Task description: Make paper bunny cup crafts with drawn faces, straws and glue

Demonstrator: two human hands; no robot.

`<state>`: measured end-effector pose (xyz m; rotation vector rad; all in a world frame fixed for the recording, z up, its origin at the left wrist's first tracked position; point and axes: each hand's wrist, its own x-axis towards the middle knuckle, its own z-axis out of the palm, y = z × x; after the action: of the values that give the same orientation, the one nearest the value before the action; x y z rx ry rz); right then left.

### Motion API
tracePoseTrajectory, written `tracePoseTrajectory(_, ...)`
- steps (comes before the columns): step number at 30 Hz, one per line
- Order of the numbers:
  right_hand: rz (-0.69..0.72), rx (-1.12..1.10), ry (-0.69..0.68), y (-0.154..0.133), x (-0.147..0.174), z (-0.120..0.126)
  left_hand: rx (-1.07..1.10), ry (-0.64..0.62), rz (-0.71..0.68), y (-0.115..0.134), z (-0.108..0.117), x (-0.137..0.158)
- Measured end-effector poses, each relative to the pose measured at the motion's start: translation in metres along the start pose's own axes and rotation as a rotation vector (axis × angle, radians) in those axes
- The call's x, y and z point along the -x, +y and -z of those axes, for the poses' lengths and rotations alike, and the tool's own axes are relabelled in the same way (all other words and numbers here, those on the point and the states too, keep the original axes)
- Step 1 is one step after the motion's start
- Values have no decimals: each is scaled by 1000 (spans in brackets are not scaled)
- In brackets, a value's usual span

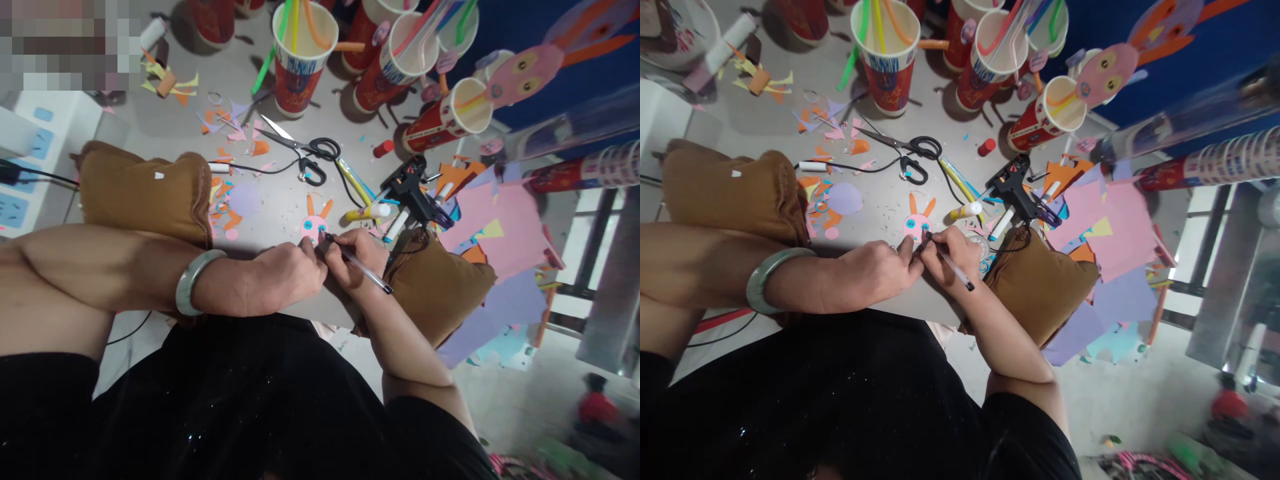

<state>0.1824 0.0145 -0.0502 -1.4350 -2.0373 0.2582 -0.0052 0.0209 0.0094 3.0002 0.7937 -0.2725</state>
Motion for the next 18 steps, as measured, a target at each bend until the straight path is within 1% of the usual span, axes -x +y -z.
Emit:
tracePoseTrajectory(3, -10, -5, -10, 1, 0, -1, -8, 9, 1, 0, -1, 1)
tracePoseTrajectory(9, -3, -1, 12, 2, 0, -3, 6, -3, 2, 0, 2, -1)
tracePoseTrajectory(12, 8, -14, 27, 2, 0, -3, 7, -27, -1, -1, 3, -1)
tracePoseTrajectory(15, 17, -34, 11, 2, 0, -2, -8, -44, -6, 0, 3, -1)
tracePoseTrajectory(18, 4, -27, -4, 2, 0, -1, -3, -26, -4, 1, 1, -1)
